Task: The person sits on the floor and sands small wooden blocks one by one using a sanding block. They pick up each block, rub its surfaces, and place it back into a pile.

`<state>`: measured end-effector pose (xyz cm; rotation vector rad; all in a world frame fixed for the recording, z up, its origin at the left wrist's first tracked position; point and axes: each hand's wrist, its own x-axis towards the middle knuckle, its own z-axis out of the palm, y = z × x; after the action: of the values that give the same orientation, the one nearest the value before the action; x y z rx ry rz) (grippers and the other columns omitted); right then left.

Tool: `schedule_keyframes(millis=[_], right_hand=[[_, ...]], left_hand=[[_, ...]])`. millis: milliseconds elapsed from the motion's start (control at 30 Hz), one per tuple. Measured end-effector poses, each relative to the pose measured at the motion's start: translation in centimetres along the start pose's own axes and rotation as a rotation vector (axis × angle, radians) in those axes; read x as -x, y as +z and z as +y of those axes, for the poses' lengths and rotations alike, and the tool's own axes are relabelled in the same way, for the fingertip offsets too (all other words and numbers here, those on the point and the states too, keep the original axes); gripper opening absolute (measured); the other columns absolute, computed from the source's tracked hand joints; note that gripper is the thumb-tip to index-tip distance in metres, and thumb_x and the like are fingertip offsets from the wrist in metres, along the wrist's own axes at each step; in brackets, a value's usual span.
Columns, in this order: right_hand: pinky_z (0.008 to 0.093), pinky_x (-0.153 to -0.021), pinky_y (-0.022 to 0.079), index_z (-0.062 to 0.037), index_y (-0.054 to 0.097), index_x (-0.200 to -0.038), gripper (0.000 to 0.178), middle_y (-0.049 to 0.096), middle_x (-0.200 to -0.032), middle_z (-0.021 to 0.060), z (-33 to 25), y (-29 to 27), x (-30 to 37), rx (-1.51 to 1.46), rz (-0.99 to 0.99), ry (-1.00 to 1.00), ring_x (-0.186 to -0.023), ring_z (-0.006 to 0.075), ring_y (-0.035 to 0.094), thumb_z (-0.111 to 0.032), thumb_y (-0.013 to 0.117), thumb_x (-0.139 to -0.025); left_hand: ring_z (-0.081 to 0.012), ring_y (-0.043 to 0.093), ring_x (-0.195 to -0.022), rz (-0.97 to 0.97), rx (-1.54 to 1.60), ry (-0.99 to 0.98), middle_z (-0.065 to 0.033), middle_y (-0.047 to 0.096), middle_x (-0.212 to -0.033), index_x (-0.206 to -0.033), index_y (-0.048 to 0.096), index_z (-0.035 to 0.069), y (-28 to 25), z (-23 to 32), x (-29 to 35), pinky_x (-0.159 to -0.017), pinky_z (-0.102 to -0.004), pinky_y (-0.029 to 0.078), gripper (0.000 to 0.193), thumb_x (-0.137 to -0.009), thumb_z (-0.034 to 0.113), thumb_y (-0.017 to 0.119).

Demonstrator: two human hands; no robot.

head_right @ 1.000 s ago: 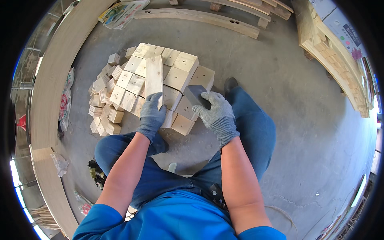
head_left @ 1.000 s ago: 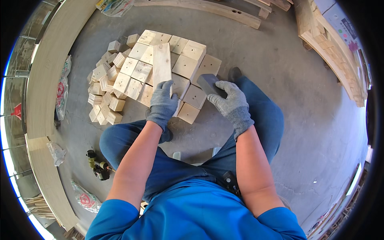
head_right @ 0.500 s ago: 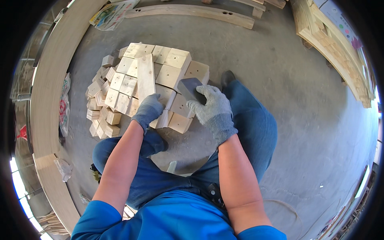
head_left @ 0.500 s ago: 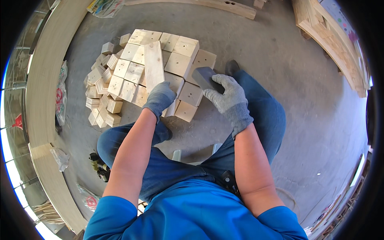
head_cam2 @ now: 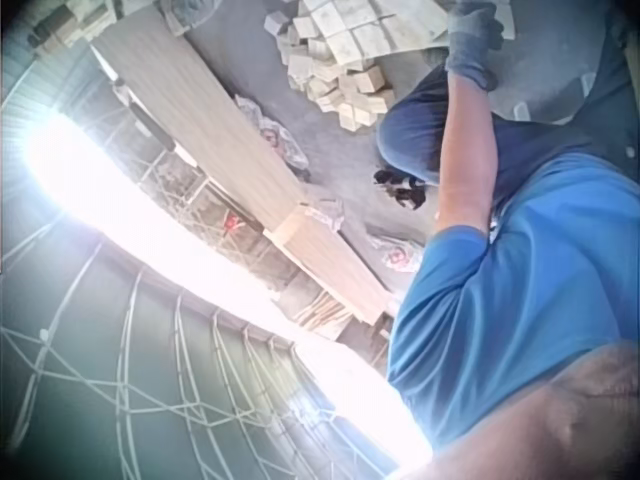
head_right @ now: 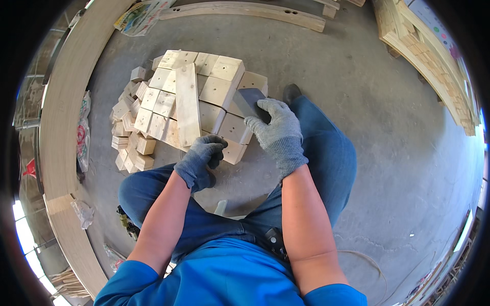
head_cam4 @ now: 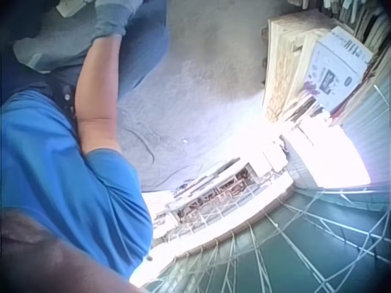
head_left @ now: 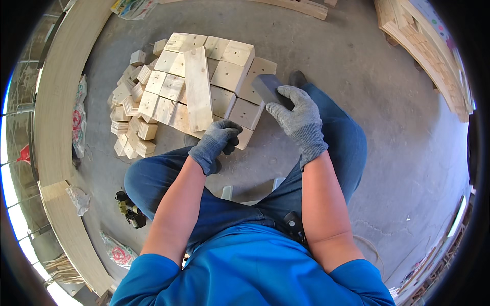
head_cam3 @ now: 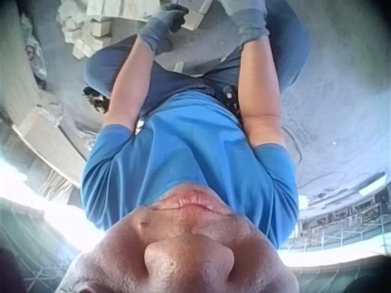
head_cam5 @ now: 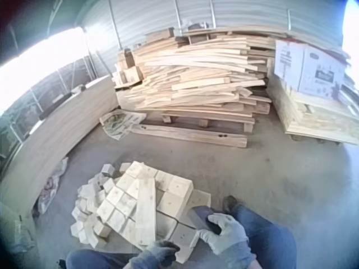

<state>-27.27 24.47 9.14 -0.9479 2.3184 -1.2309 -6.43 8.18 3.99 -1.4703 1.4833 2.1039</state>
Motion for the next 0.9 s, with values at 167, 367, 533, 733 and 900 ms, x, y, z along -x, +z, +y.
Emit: schedule_keyframes(millis=[167,367,533,733,900], right_hand=[[0.042,-0.106,0.057,-0.002,0.076,-0.127,0.052,0.074,-0.13,0.0196,0.1,0.4,0.0,-0.014,-0.01,-0.011,-0.12,0.0362,0.073,-0.032,0.09,-0.087],[0.0424,-0.104,0.057,-0.0018,0.076,-0.126,0.052,0.074,-0.129,0.0202,0.2,0.6,-0.1,0.029,-0.001,-0.036,-0.118,0.0371,0.073,-0.032,0.09,-0.086],[0.0428,-0.104,0.057,-0.0014,0.076,-0.126,0.051,0.074,-0.128,0.0208,0.3,0.7,-0.2,0.001,-0.008,-0.033,-0.118,0.0375,0.073,-0.03,0.09,-0.085],[0.0425,-0.104,0.057,-0.0023,0.076,-0.127,0.052,0.074,-0.13,0.0206,0.3,0.8,-0.3,-0.009,-0.022,-0.023,-0.118,0.0375,0.072,-0.029,0.09,-0.085],[0.0423,-0.106,0.057,-0.0026,0.075,-0.129,0.053,0.073,-0.132,0.0206,0.1,0.6,-0.5,0.046,-0.042,0.0,-0.121,0.0373,0.072,-0.029,0.09,-0.085]], left_hand=[[-0.0158,0.064,-0.057,0.137,-0.009,0.119,-0.0096,0.072,-0.087,-0.153,0.056,0.002,0.2,0.7,-0.3,-0.051,-0.0307,0.053,0.058,-0.098,0.009,0.072],[-0.0191,0.069,-0.061,0.209,0.072,0.277,-0.0127,0.075,-0.092,-0.169,0.034,0.004,-1.1,3.9,-2.1,-0.055,-0.032,0.059,0.082,-0.097,0.009,0.072],[-0.0196,0.071,-0.063,0.245,-0.014,0.271,-0.0132,0.076,-0.093,-0.172,0.026,0.005,-2.6,7.0,-3.7,-0.056,-0.033,0.06,0.088,-0.097,0.008,0.072],[-0.0198,0.073,-0.065,0.251,-0.183,0.199,-0.0138,0.076,-0.092,-0.172,0.027,0.003,-3.2,7.6,-5.7,-0.055,-0.0341,0.061,0.091,-0.094,0.006,0.073],[-0.02,0.072,-0.064,0.27,-0.232,0.204,-0.0136,0.076,-0.09,-0.165,0.038,-0.002,-2.5,7.9,-5.8,-0.054,-0.0336,0.06,0.079,-0.094,0.005,0.073]])
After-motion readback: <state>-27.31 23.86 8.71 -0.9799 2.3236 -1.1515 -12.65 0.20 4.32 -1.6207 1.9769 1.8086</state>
